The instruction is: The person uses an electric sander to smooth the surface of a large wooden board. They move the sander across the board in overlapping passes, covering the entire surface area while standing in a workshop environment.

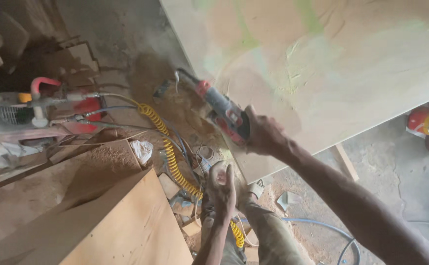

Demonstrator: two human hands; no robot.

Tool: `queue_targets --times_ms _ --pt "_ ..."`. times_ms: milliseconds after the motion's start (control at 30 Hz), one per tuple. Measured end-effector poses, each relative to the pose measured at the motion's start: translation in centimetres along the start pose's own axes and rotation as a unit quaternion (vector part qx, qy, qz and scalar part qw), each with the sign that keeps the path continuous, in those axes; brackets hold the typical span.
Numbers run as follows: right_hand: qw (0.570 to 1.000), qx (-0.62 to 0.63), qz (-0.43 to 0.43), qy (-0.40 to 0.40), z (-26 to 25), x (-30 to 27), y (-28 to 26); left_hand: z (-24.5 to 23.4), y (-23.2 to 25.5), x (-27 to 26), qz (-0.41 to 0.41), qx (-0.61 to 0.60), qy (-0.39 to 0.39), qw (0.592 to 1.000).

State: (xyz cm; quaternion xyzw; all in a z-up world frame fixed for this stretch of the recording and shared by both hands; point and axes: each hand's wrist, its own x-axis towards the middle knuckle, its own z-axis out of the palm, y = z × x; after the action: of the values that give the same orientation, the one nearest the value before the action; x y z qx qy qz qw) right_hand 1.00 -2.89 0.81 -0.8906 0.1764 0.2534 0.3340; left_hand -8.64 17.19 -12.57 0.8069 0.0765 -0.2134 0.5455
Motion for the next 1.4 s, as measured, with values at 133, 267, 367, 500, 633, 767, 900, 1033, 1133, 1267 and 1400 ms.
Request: queue_targets --times_ms 133,267,367,500,633,767,900,1033,1133,1267,1400 --pt "0.997 -0.029 -0.022 -0.072 2.4 -5.0 0.6 -3.2 6.5 0.3 0.378 0.254 0.03 0.89" --pt "0.986 -0.12 -0.058 -0.101 4.7 -8.0 6.0 -0.8 7.4 4.4 0.515 0.383 -0.038 0.766" --pt "0.982 -0.151 -0.027 -0.114 5.2 -8.9 11.0 2.9 7.0 5.6 0.451 0.488 -0.218 0.714" --pt "0.972 -0.211 0.026 -0.101 1.8 -8.6 13.5 5.2 11.6 4.0 0.465 0.456 -0.221 0.726" --pt "0.966 -0.255 0.033 -0.042 -0.1 -4.8 14.9 12.1 5.7 8.0 0.496 0.419 -0.085 0.756" --pt "0.963 -0.257 -0.074 0.039 -0.5 0.9 12.1 6.4 10.8 11.2 0.459 0.409 -0.071 0.786" --pt "0.95 -0.263 -0.152 0.065 -1.8 7.4 7.2 2.2 12.9 17.4 0.42 0.462 -0.036 0.78" --pt "0.965 -0.193 -0.128 0.125 -3.7 15.2 3.3 0.1 17.1 24.5 0.367 0.462 -0.055 0.806" --pt "0.873 -0.238 -0.35 0.24 -6.9 20.4 4.2 1.3 18.4 31.2 0.39 0.476 0.005 0.788" --pt "0.875 -0.266 -0.334 0.23 -8.5 22.9 2.7 0.6 19.7 33.3 0.383 0.499 0.021 0.777" --pt "0.832 -0.333 -0.366 0.249 -9.2 24.8 2.1 -0.1 20.5 33.8 0.339 0.524 0.058 0.779"
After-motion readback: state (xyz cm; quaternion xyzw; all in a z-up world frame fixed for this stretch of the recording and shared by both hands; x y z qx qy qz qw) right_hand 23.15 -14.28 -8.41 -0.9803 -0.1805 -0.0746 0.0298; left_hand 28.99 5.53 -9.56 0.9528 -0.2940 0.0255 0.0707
